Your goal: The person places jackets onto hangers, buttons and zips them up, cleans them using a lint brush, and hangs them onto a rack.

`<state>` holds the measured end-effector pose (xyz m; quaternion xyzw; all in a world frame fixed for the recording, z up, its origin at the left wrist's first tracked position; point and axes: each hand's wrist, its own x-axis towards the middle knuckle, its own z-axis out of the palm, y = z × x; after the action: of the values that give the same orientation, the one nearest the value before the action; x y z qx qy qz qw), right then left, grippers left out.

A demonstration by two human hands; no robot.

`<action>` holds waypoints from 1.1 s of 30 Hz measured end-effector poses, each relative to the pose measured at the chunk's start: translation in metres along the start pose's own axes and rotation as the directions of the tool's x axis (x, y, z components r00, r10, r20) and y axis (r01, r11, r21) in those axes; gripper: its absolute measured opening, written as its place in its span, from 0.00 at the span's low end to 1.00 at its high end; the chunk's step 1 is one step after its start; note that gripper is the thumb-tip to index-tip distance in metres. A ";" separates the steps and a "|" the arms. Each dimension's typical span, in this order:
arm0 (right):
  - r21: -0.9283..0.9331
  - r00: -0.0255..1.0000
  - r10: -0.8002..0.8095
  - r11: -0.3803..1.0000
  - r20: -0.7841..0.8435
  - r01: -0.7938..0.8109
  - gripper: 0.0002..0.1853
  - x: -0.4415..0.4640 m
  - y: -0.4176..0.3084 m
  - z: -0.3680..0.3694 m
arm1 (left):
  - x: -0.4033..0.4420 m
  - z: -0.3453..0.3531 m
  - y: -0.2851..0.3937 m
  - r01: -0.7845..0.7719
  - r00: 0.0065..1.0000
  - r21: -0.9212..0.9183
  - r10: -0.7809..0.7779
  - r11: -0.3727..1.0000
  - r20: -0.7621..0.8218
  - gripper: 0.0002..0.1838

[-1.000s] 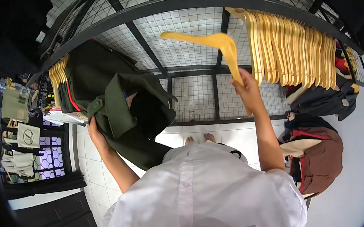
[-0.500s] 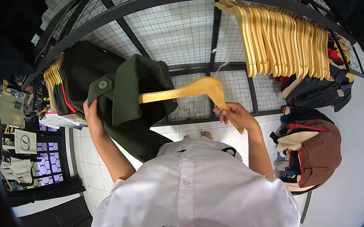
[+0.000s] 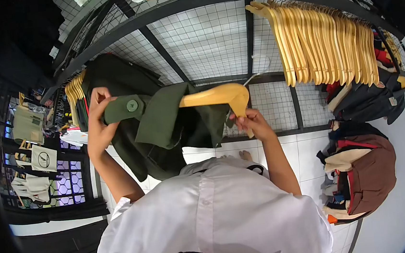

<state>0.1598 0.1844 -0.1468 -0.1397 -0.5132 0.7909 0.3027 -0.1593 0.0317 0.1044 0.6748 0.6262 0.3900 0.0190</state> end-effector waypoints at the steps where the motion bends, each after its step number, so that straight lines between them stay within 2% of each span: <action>1: -0.029 1.000 -0.028 0.999 -0.014 0.028 0.16 0.004 -0.008 0.000 | 0.004 -0.003 0.007 -0.012 1.000 0.064 0.010 0.998 0.025 0.15; 3: -0.055 0.998 -0.057 0.997 -0.031 0.055 0.15 0.012 -0.023 0.001 | 0.010 -0.005 0.015 -0.043 0.997 0.189 0.029 0.981 0.074 0.16; 8: -0.228 0.993 -0.104 0.970 -0.056 0.089 0.14 0.021 -0.062 0.016 | 0.012 -0.002 0.014 -0.056 0.984 0.337 -0.005 0.940 0.177 0.19; 11: -0.315 0.991 -0.125 0.943 -0.043 0.106 0.14 0.026 -0.075 0.032 | 0.013 0.006 0.023 -0.134 0.962 0.490 -0.006 0.861 0.274 0.21; 15: -0.435 0.995 -0.084 0.899 -0.057 0.050 0.13 0.035 -0.072 0.049 | 0.002 0.029 0.014 -0.102 0.940 0.441 -0.059 0.892 0.337 0.26; 18: -0.530 0.995 -0.078 0.847 -0.067 0.030 0.12 0.040 -0.057 0.053 | -0.006 0.047 0.005 -0.084 0.959 0.371 -0.025 0.925 0.281 0.26; 20: -0.522 0.996 -0.044 0.853 -0.081 -0.005 0.11 0.042 -0.062 0.054 | -0.007 0.051 0.001 -0.072 0.969 0.332 -0.013 0.940 0.248 0.26; 23: -0.503 0.996 0.017 0.862 -0.085 -0.057 0.09 0.049 -0.071 0.064 | -0.005 0.048 -0.005 0.014 0.981 0.439 -0.098 0.898 0.169 0.23; 24: -0.697 0.928 -0.326 0.708 -0.179 0.114 0.10 0.054 -0.072 0.072 | -0.004 0.047 -0.004 0.016 0.981 0.437 -0.098 0.899 0.166 0.23; 25: -0.859 0.746 -0.641 0.471 -0.179 0.198 0.12 0.058 -0.071 0.082 | -0.002 0.045 -0.002 0.106 0.983 0.431 -0.160 0.896 0.091 0.23; 26: -0.965 0.483 -0.872 0.192 -0.085 0.178 0.13 0.058 -0.069 0.088 | -0.001 0.044 0.000 0.196 0.974 0.416 -0.224 0.888 0.019 0.22; 27: -0.986 0.363 -0.932 0.059 0.001 0.154 0.26 0.053 -0.048 0.087 | -0.001 0.044 0.000 0.285 0.956 0.395 -0.288 0.874 -0.052 0.22; 28: -0.952 0.276 -0.953 -0.034 0.123 0.305 0.31 0.055 -0.024 0.086 | -0.005 0.042 -0.016 0.197 0.979 0.411 -0.160 0.890 -0.123 0.23; 29: -0.886 0.171 -0.958 -0.134 0.231 0.444 0.36 0.061 -0.002 0.089 | -0.003 0.040 -0.016 0.200 0.979 0.410 -0.159 0.890 -0.130 0.23; 31: -0.897 0.371 -0.915 0.024 0.157 0.441 0.42 0.072 0.023 0.112 | -0.003 0.034 -0.013 0.243 0.963 0.215 -0.208 0.946 -0.172 0.23; 32: -0.897 0.371 -0.916 0.027 0.155 0.442 0.42 0.082 0.035 0.114 | -0.004 0.031 -0.013 0.257 0.954 0.115 -0.234 0.959 -0.186 0.23; 33: -0.948 0.449 -0.888 0.054 0.098 0.314 0.43 0.096 0.044 0.112 | -0.007 0.028 -0.013 0.256 0.955 0.117 -0.232 0.960 -0.187 0.23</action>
<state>0.0105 0.1500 -0.1284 -0.2396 -0.7375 0.0897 0.6249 -0.1546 0.0418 0.0750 0.5557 0.7300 0.3964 -0.0345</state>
